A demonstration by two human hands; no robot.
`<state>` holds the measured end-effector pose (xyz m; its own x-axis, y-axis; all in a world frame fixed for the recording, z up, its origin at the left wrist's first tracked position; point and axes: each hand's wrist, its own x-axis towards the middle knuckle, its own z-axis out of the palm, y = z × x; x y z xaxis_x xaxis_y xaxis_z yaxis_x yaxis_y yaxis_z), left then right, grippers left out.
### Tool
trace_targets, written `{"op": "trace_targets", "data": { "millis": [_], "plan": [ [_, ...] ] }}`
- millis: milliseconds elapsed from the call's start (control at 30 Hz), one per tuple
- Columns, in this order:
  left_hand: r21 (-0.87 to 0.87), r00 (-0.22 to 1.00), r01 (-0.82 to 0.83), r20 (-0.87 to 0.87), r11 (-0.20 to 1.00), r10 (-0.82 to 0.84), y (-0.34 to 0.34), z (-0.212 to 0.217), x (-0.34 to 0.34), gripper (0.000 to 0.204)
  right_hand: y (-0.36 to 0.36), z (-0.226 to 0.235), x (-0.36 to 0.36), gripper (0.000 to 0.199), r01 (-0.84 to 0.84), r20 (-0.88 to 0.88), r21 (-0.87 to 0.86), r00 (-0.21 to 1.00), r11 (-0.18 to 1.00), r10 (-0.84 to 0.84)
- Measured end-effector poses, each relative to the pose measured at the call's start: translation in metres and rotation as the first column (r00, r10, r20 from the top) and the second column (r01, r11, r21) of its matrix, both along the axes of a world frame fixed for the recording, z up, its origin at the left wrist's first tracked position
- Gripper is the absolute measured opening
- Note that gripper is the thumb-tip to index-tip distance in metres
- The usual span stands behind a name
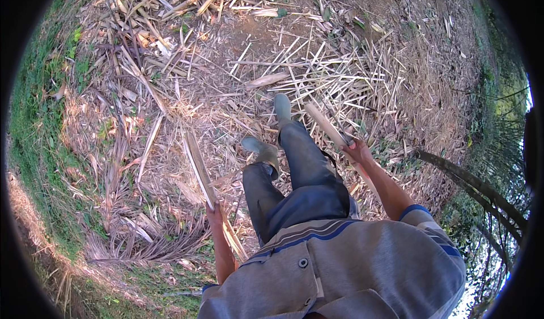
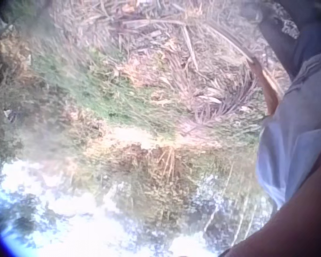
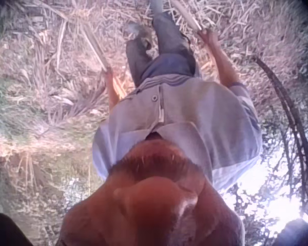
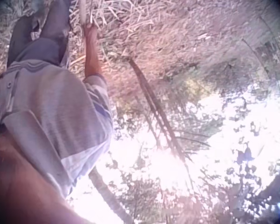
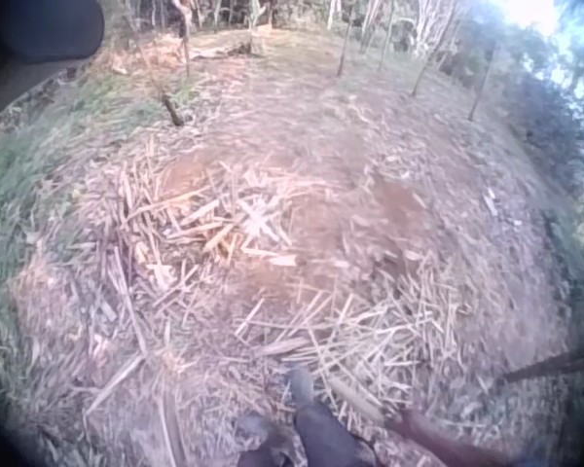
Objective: The person walks through a wooded area and sits on the ground to process bamboo. Using a machete, they split long bamboo stalks into thin strips and trim them into smaller pieces.
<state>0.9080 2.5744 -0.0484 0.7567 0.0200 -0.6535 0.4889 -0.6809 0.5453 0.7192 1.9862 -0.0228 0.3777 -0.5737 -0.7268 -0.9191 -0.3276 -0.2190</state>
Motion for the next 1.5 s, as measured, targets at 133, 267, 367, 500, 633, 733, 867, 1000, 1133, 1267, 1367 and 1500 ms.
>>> {"op": "trace_targets", "data": {
  "millis": [133,267,367,500,633,733,867,1000,1133,1267,1367,1500],
  "plan": [
    [0.010,0.998,0.051,0.036,0.999,-0.051,-0.013,-0.012,0.019,0.046,-0.015,-0.041,0.008,0.078,0.048,-0.029,-0.025,0.998,0.999,-0.048],
    [-0.009,0.986,0.164,0.019,0.986,-0.163,-0.052,-0.021,0.071,0.044,-0.030,-0.050,0.061,0.097,0.126,-0.080,-0.011,0.989,0.992,-0.127],
    [0.001,0.963,0.264,0.062,0.964,-0.264,-0.091,-0.050,0.121,0.042,-0.047,-0.094,0.077,0.090,0.147,-0.053,0.000,0.988,0.989,-0.147],
    [-0.061,0.946,0.304,-0.094,0.951,-0.309,-0.130,-0.094,0.179,0.040,-0.061,-0.149,0.086,0.066,0.122,-0.002,-0.084,0.992,0.989,-0.123],
    [0.083,0.824,0.548,0.116,0.832,-0.554,-0.172,-0.170,0.229,0.041,-0.097,-0.205,0.085,0.056,0.206,-0.011,-0.109,0.978,0.973,-0.208],
    [-0.068,0.872,0.487,-0.028,0.871,-0.489,-0.194,-0.214,0.260,0.040,-0.114,-0.232,0.082,0.057,0.240,0.036,-0.104,0.971,0.965,-0.238],
    [0.078,0.815,0.579,-0.068,0.812,-0.575,-0.211,-0.279,0.292,0.045,-0.133,-0.303,0.058,0.053,0.278,0.009,-0.224,0.959,0.934,-0.284],
    [0.048,0.794,0.597,0.103,0.801,-0.599,-0.244,-0.328,0.296,0.049,-0.149,-0.343,0.053,0.051,0.186,-0.069,-0.278,0.975,0.942,-0.213],
    [0.140,0.775,0.609,0.104,0.781,-0.623,-0.247,-0.390,0.312,0.050,-0.156,-0.383,0.035,0.056,0.198,0.004,-0.234,0.979,0.952,-0.203],
    [0.145,0.730,0.630,0.224,0.763,-0.646,-0.256,-0.443,0.324,0.050,-0.161,-0.440,0.001,0.064,0.285,0.321,-0.291,0.928,0.913,-0.187],
    [0.190,0.688,0.656,0.248,0.730,-0.682,-0.234,-0.474,0.331,0.053,-0.164,-0.441,0.015,0.065,0.307,0.174,-0.220,0.946,0.926,-0.273],
    [0.259,0.722,0.638,0.125,0.725,-0.680,-0.228,-0.492,0.336,0.055,-0.158,-0.458,0.010,0.061,0.323,0.228,-0.319,0.939,0.891,-0.258]
  ]
}}
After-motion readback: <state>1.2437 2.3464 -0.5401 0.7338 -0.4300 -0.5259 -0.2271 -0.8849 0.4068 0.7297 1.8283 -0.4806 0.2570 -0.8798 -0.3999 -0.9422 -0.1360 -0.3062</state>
